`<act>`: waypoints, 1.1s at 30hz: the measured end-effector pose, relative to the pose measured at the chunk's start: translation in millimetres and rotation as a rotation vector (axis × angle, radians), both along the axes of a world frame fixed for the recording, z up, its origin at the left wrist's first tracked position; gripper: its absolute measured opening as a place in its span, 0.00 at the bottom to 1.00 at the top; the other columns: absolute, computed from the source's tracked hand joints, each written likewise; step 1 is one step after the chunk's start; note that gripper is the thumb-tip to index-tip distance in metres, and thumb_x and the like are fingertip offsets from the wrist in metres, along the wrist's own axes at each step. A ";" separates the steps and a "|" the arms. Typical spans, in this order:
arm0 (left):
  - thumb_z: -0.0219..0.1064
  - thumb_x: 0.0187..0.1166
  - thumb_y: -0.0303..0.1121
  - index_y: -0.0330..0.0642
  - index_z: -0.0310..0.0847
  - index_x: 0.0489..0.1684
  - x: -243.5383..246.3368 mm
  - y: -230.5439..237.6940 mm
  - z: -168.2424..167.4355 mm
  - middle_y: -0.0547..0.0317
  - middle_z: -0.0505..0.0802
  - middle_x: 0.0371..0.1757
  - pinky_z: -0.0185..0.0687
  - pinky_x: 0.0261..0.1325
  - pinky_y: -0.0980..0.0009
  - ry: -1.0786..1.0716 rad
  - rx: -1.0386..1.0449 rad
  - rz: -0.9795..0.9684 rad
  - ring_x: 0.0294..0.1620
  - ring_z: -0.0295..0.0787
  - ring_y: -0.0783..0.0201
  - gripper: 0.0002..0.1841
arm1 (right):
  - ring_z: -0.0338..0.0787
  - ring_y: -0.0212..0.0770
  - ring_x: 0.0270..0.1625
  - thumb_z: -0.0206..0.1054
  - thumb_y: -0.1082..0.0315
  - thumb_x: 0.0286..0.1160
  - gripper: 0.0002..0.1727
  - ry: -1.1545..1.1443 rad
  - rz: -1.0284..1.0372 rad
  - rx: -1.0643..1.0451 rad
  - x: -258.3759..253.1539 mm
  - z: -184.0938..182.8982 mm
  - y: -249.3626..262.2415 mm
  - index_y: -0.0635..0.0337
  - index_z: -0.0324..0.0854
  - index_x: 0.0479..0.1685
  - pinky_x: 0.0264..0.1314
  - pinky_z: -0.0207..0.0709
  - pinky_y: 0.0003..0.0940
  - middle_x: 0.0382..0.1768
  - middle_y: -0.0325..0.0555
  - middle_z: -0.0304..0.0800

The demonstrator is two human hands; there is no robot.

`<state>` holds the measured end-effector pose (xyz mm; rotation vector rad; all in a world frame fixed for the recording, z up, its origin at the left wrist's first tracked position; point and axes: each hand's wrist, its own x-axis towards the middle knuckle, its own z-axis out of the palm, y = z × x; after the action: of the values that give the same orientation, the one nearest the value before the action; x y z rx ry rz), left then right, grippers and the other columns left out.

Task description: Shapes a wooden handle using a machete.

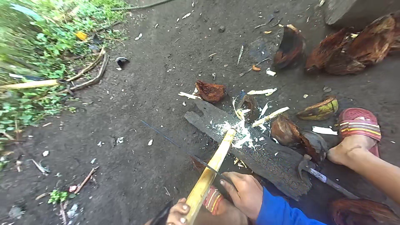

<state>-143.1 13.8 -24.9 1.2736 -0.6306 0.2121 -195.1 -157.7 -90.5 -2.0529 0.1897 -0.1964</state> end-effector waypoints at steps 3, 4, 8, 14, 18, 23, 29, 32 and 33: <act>0.73 0.76 0.39 0.51 0.88 0.55 -2.9 -7.9 0.5 0.68 0.95 0.44 0.82 0.69 0.67 -0.010 0.010 -0.054 0.53 0.92 0.67 0.12 | 0.95 0.46 0.28 0.57 0.57 0.87 0.20 -0.128 -0.048 -0.052 -5.3 7.8 2.6 0.62 0.90 0.52 0.27 0.88 0.45 0.36 0.49 0.96; 0.72 0.77 0.40 0.52 0.88 0.56 -4.0 -8.9 -1.9 0.69 0.95 0.44 0.80 0.70 0.67 -0.019 0.018 -0.066 0.53 0.91 0.68 0.13 | 0.94 0.44 0.26 0.57 0.56 0.88 0.20 -0.158 -0.057 -0.067 -6.8 10.1 1.8 0.62 0.89 0.51 0.25 0.87 0.43 0.34 0.48 0.96; 0.71 0.78 0.41 0.51 0.86 0.56 -7.9 -10.0 -9.2 0.69 0.94 0.43 0.81 0.68 0.66 -0.071 0.029 -0.086 0.51 0.90 0.67 0.12 | 0.91 0.41 0.23 0.57 0.58 0.86 0.18 -0.197 -0.086 -0.086 -17.2 17.2 -1.4 0.61 0.88 0.50 0.22 0.85 0.40 0.30 0.46 0.94; 0.66 0.84 0.40 0.50 0.82 0.60 -8.1 -10.8 -14.2 0.67 0.93 0.47 0.79 0.71 0.66 -0.188 0.107 -0.265 0.55 0.90 0.67 0.13 | 0.90 0.40 0.22 0.57 0.58 0.86 0.17 -0.179 -0.108 -0.072 -31.3 17.0 -5.6 0.60 0.87 0.50 0.22 0.84 0.39 0.27 0.45 0.92; 0.68 0.83 0.37 0.47 0.81 0.55 -9.6 -24.9 -6.2 0.64 0.93 0.44 0.81 0.69 0.66 -0.234 0.113 -0.247 0.52 0.91 0.65 0.10 | 0.89 0.34 0.23 0.57 0.56 0.87 0.18 -0.228 -0.159 -0.102 -33.2 12.9 -16.2 0.58 0.87 0.49 0.24 0.85 0.33 0.26 0.42 0.92; 0.69 0.82 0.37 0.44 0.81 0.63 14.0 -33.1 -5.3 0.57 0.94 0.54 0.84 0.69 0.61 -0.215 0.086 -0.307 0.59 0.91 0.58 0.15 | 0.90 0.31 0.24 0.58 0.57 0.86 0.18 -0.303 -0.193 -0.157 -22.4 26.9 -34.3 0.61 0.88 0.51 0.28 0.86 0.29 0.25 0.40 0.92; 0.74 0.77 0.34 0.40 0.85 0.58 18.7 -72.4 5.6 0.52 0.94 0.50 0.87 0.64 0.62 -0.074 -0.003 -0.162 0.55 0.92 0.58 0.14 | 0.84 0.29 0.19 0.54 0.55 0.87 0.19 -0.309 -0.221 -0.222 -1.9 41.2 -55.1 0.62 0.84 0.51 0.23 0.81 0.26 0.18 0.38 0.84; 0.73 0.78 0.34 0.41 0.84 0.56 19.7 -85.0 9.6 0.52 0.94 0.49 0.89 0.63 0.62 -0.110 0.011 -0.133 0.54 0.93 0.57 0.13 | 0.86 0.33 0.19 0.55 0.56 0.85 0.19 -0.245 -0.234 -0.271 -2.3 34.4 -56.9 0.63 0.84 0.50 0.23 0.82 0.30 0.18 0.40 0.86; 0.74 0.77 0.34 0.42 0.84 0.54 19.8 -90.0 11.0 0.53 0.95 0.49 0.89 0.63 0.63 -0.121 0.003 -0.122 0.53 0.94 0.58 0.12 | 0.88 0.34 0.20 0.56 0.57 0.83 0.19 -0.224 -0.241 -0.280 -3.1 32.2 -56.6 0.63 0.85 0.50 0.24 0.83 0.32 0.18 0.41 0.87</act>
<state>-123.3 -76.1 -13.9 1.2268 -0.8100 0.1883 -198.2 -214.2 -58.3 -2.2619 0.2832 -0.6292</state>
